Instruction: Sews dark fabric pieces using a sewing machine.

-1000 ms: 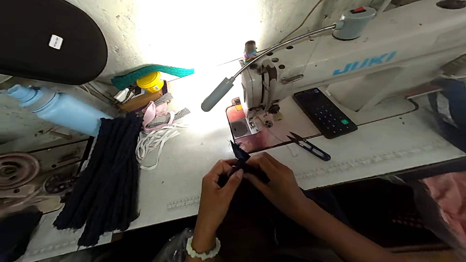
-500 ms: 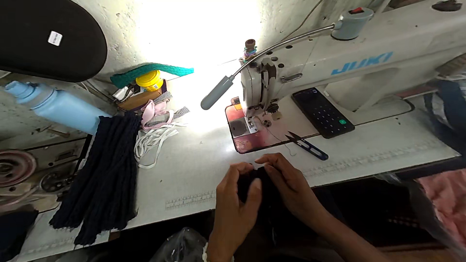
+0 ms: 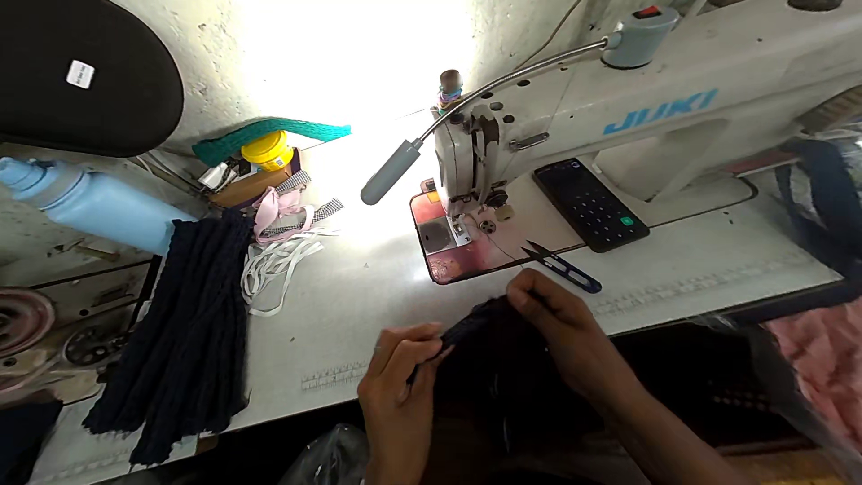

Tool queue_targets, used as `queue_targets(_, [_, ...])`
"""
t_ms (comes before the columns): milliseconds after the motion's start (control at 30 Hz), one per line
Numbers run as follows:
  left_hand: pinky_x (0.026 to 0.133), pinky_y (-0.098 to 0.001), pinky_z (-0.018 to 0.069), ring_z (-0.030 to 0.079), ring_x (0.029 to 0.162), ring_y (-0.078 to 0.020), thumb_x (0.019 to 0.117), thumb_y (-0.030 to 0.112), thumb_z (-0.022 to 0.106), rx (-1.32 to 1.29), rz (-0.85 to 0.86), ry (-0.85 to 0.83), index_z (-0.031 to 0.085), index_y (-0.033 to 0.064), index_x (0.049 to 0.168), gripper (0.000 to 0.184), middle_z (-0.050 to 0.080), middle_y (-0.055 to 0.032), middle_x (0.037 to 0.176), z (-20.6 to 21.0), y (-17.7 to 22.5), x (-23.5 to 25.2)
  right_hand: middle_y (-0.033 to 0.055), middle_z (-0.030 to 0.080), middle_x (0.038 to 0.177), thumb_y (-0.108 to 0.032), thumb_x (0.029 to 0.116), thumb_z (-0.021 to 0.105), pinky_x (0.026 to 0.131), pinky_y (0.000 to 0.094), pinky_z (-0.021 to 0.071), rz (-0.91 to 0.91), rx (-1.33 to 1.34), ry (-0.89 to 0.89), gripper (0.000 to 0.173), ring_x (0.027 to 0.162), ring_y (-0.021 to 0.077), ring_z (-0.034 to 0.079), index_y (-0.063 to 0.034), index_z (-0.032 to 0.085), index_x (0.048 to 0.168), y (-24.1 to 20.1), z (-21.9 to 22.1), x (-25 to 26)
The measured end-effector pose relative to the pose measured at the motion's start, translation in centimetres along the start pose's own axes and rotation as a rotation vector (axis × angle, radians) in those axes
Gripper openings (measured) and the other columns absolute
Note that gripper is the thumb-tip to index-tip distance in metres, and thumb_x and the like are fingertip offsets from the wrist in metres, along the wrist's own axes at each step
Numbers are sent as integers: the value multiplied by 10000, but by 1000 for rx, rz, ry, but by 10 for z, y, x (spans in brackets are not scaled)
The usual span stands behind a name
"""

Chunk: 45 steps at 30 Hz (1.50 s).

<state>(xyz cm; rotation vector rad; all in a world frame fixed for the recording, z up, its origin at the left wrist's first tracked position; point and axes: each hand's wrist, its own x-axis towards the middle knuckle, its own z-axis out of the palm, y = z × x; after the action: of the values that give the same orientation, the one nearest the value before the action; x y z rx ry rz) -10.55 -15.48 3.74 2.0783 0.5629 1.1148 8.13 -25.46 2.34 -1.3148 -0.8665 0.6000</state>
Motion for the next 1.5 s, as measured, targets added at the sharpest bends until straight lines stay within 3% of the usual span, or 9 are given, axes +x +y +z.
queue_targets(167, [916,-169,566,687,1058,-3,990,212,660,-136,-92,-42,609,142,961,92,739,72,1080,0,7,-9,-75,635,808,-164,1061,452,685,155,523,252,325,-38,220,738,-7,612,-145,620,920,-9,3,-3])
queue_targets(367, [945,-132,492,604,1061,47,1055,220,545,-69,-82,-91,593,67,1167,196,665,19,1097,10,14,-8,-97,650,824,-131,1006,594,689,124,519,151,340,-118,23,747,-36,620,-148,607,998,-12,9,-11])
queue_targets(533, [929,-139,484,592,1054,-2,1034,347,571,-55,46,-146,622,61,1197,333,641,-27,1100,15,17,-10,-68,704,916,-34,960,639,746,151,559,57,310,-84,201,827,-7,667,-100,609,1147,-13,7,-16])
queue_targets(733, [829,-107,532,644,916,25,963,202,704,-44,11,6,751,97,1039,138,700,35,961,11,12,-10,-73,736,943,-156,1039,578,718,155,576,27,378,-154,219,786,-16,676,-138,694,1225,-5,1,-21])
queue_targets(900, [836,-112,525,633,929,37,971,226,685,-186,-106,-25,750,125,1024,131,693,74,962,11,11,-10,1,653,1201,-48,989,602,746,123,570,-132,164,-304,312,952,-13,648,-101,693,1283,8,-3,-14])
queue_targets(1000, [842,-123,533,642,938,29,966,211,691,-231,-144,-32,752,124,1014,117,699,71,966,14,12,-11,36,646,1199,-62,976,635,801,112,546,-236,109,-322,217,1025,-1,626,-97,739,1163,13,-3,-10])
queue_targets(1133, [828,-118,531,638,921,32,971,247,685,-217,-138,-30,740,140,984,121,686,82,944,15,10,-14,17,648,1003,-137,1017,597,864,95,508,-396,-182,-216,141,992,-8,613,-78,721,982,12,-14,-6])
queue_targets(1400, [814,-129,538,644,903,27,967,187,680,-276,-278,-130,731,69,979,129,691,46,928,18,12,-8,30,716,1153,-140,995,608,796,147,557,-217,56,-370,107,1009,19,672,-68,667,1048,14,-24,-9])
queue_targets(1500, [868,-154,559,677,954,7,948,124,693,-270,-260,-139,741,43,1047,137,734,15,1000,22,14,-6,42,679,1141,-80,968,632,762,113,521,-307,76,-393,160,934,-5,633,-74,644,1128,14,-20,-11])
